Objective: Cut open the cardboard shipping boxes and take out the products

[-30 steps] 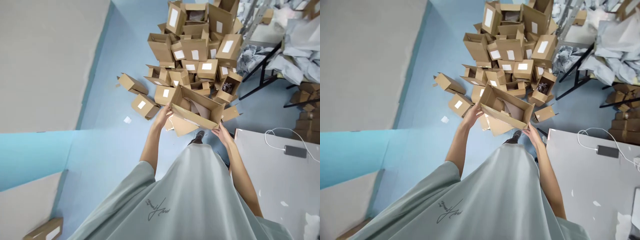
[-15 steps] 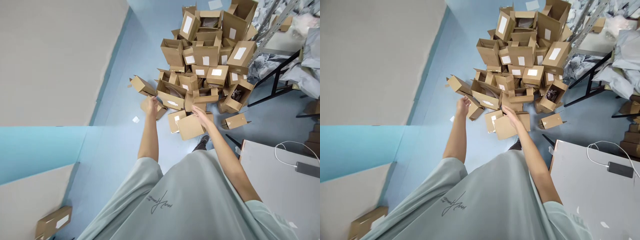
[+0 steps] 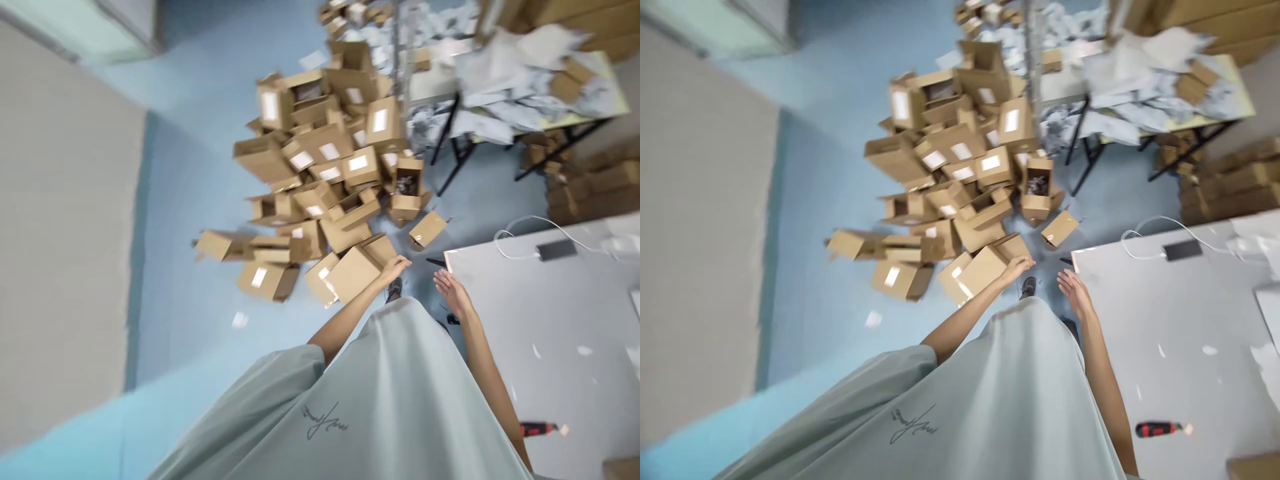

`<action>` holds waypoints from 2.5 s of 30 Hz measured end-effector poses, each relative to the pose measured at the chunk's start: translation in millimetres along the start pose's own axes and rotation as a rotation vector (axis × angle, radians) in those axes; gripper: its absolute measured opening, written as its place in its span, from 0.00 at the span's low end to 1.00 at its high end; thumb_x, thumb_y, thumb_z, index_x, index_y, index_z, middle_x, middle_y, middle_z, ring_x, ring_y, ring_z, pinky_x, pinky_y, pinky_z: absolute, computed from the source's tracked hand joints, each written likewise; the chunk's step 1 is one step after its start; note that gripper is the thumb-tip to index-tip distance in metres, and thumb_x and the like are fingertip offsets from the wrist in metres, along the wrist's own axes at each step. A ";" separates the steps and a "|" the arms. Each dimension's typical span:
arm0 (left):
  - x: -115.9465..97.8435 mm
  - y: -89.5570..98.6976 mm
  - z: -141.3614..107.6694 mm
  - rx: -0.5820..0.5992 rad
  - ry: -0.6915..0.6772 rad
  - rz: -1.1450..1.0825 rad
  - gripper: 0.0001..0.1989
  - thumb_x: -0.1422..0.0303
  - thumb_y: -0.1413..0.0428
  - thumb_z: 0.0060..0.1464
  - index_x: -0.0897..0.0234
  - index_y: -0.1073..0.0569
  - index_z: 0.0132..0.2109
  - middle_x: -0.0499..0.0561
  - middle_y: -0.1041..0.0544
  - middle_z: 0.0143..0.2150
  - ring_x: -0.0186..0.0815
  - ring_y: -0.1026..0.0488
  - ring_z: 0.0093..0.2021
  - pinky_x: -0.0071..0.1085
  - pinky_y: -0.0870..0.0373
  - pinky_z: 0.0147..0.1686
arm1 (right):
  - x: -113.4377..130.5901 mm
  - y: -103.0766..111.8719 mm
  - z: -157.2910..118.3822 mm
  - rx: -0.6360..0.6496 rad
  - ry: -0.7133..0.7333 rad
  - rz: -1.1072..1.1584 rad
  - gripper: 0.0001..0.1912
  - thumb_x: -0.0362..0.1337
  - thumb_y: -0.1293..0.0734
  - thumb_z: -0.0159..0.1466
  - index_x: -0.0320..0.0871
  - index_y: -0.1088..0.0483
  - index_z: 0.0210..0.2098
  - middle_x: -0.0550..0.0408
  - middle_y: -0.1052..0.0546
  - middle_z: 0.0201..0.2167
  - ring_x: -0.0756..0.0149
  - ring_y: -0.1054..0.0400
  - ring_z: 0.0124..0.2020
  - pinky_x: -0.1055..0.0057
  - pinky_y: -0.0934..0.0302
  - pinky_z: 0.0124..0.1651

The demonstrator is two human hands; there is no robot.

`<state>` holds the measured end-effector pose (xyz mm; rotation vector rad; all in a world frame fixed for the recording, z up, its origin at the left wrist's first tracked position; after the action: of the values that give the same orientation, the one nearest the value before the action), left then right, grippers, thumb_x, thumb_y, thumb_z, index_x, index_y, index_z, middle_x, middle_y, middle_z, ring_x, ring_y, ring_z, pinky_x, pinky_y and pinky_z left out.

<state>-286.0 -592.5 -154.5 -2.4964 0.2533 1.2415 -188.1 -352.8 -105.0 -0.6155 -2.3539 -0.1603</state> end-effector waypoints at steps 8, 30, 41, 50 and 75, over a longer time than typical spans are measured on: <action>-10.8 -194.6 14.1 0.629 0.080 0.290 0.16 0.52 0.30 0.49 0.61 0.17 0.34 0.58 0.12 0.44 0.53 0.16 0.56 0.52 0.24 0.69 | -70.8 142.7 -122.7 -0.473 0.307 0.670 0.25 0.55 0.19 0.62 0.54 0.17 0.55 0.50 0.12 0.60 0.54 0.17 0.62 0.57 0.28 0.69; 189.0 -603.8 -292.8 1.510 0.349 0.903 0.20 0.49 0.25 0.48 0.62 0.15 0.36 0.59 0.12 0.48 0.51 0.16 0.57 0.49 0.24 0.69 | -299.3 390.3 -350.4 -1.065 0.641 1.559 0.16 0.48 0.19 0.67 0.48 0.15 0.51 0.48 0.10 0.51 0.58 0.15 0.49 0.60 0.26 0.60; 239.2 -511.6 -312.1 1.675 0.490 1.124 0.18 0.53 0.25 0.45 0.61 0.16 0.33 0.55 0.14 0.40 0.49 0.15 0.52 0.47 0.22 0.66 | -388.8 195.3 -364.1 -1.404 0.552 1.892 0.16 0.48 0.22 0.69 0.49 0.15 0.53 0.47 0.11 0.55 0.57 0.15 0.53 0.59 0.27 0.64; 270.4 -394.5 -394.6 1.999 0.567 1.356 0.17 0.53 0.26 0.45 0.62 0.14 0.34 0.57 0.12 0.41 0.48 0.15 0.50 0.46 0.21 0.63 | -423.5 -7.5 -390.1 -1.751 0.551 2.108 0.16 0.48 0.23 0.70 0.50 0.17 0.54 0.47 0.11 0.58 0.55 0.16 0.56 0.57 0.27 0.67; 436.9 -4.7 -784.1 2.389 0.472 1.411 0.26 0.46 0.25 0.50 0.60 0.27 0.27 0.60 0.13 0.45 0.51 0.18 0.53 0.44 0.23 0.60 | -745.0 -250.0 -603.6 -2.045 0.748 1.927 0.41 0.70 0.14 0.49 0.51 0.14 0.52 0.42 0.12 0.58 0.39 0.20 0.63 0.44 0.28 0.68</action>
<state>556.9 -887.2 -63.0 -0.0689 2.0106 -0.1545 537.6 -1027.2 -123.3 -2.4435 0.5215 -1.3642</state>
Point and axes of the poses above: each hand's wrist, its own z-axis towards the middle knuckle, its own y-axis out of the back of the hand, x = y × z, the point moved 1 cm from there along z, towards the middle knuckle
